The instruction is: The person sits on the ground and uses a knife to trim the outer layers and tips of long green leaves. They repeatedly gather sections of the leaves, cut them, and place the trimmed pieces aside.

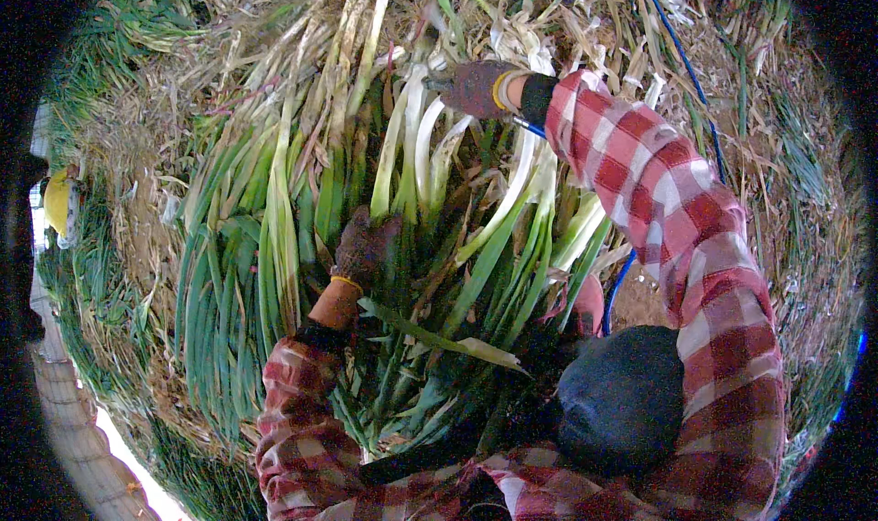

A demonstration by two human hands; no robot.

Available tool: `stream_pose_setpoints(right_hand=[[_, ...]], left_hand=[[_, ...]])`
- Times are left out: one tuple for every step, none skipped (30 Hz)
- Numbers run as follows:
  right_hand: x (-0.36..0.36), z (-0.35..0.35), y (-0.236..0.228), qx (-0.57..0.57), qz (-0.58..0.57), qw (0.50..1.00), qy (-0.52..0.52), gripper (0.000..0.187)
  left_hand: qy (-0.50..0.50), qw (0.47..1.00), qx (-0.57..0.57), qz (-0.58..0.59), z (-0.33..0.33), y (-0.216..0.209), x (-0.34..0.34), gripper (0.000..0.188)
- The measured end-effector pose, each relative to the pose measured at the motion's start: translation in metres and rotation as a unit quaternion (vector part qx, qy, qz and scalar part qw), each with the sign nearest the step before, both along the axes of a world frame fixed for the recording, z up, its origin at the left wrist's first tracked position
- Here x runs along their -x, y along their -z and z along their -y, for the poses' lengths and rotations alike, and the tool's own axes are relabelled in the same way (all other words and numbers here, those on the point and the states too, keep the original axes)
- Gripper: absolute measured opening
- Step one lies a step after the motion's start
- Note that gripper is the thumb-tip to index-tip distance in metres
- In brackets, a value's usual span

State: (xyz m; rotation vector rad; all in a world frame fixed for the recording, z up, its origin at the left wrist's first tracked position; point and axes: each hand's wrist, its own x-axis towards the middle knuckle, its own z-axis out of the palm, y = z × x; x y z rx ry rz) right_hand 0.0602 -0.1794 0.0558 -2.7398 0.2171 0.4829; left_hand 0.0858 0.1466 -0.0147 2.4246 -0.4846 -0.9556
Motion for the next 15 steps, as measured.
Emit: stream_pose_setpoints(right_hand=[[-0.002,0.002,-0.007,-0.016,0.005,1.000,0.001,0.049],[-0.004,0.003,-0.012,-0.031,0.009,0.999,0.002,0.049],[-0.004,0.004,-0.013,-0.037,-0.008,0.999,0.033,0.049],[-0.004,0.006,-0.014,-0.043,-0.024,0.997,0.065,0.048],[-0.003,0.008,-0.015,-0.048,-0.041,0.993,0.097,0.048],[0.000,0.007,-0.012,-0.032,-0.023,0.996,0.077,0.048],[0.007,0.004,-0.006,-0.016,-0.004,0.998,0.058,0.049],[0.014,0.000,0.000,0.001,0.014,0.999,0.039,0.049],[0.020,-0.006,-0.001,0.019,0.031,0.999,0.021,0.050],[0.023,-0.006,-0.005,0.000,0.000,1.000,0.007,0.051],[0.023,-0.005,-0.009,0.004,0.002,1.000,-0.002,0.048],[0.021,-0.005,-0.012,0.005,0.011,1.000,-0.014,0.046],[0.019,-0.006,-0.015,0.006,0.019,0.999,-0.027,0.044],[0.012,0.007,-0.001,0.008,0.012,0.997,-0.079,0.040],[0.007,0.010,-0.005,0.013,0.002,0.992,-0.127,0.036]], left_hand=[[0.000,1.000,-0.010,0.021,0.001,-0.005,0.004,0.066],[0.001,0.999,-0.019,0.041,0.002,-0.008,0.008,0.063],[0.002,0.998,-0.028,0.061,0.004,-0.009,0.011,0.060],[0.020,0.994,-0.003,0.103,0.004,-0.007,0.015,0.056],[0.040,0.988,0.022,0.145,0.004,-0.004,0.018,0.053],[0.059,0.980,0.043,0.186,0.004,-0.004,0.021,0.049],[0.070,0.976,0.032,0.203,0.005,-0.005,0.023,0.046],[0.081,0.972,0.021,0.220,0.005,-0.006,0.025,0.042],[0.093,0.967,0.013,0.236,0.008,-0.010,0.028,0.039],[0.097,0.965,-0.002,0.242,0.010,-0.011,0.030,0.037],[0.101,0.964,-0.016,0.247,0.013,-0.012,0.032,0.036],[0.103,0.960,-0.033,0.258,0.012,-0.017,0.032,0.034],[0.112,0.955,-0.038,0.273,0.010,-0.023,0.032,0.033],[0.120,0.949,-0.044,0.288,0.007,-0.028,0.033,0.031],[0.130,0.944,-0.044,0.299,0.008,-0.027,0.033,0.030]])
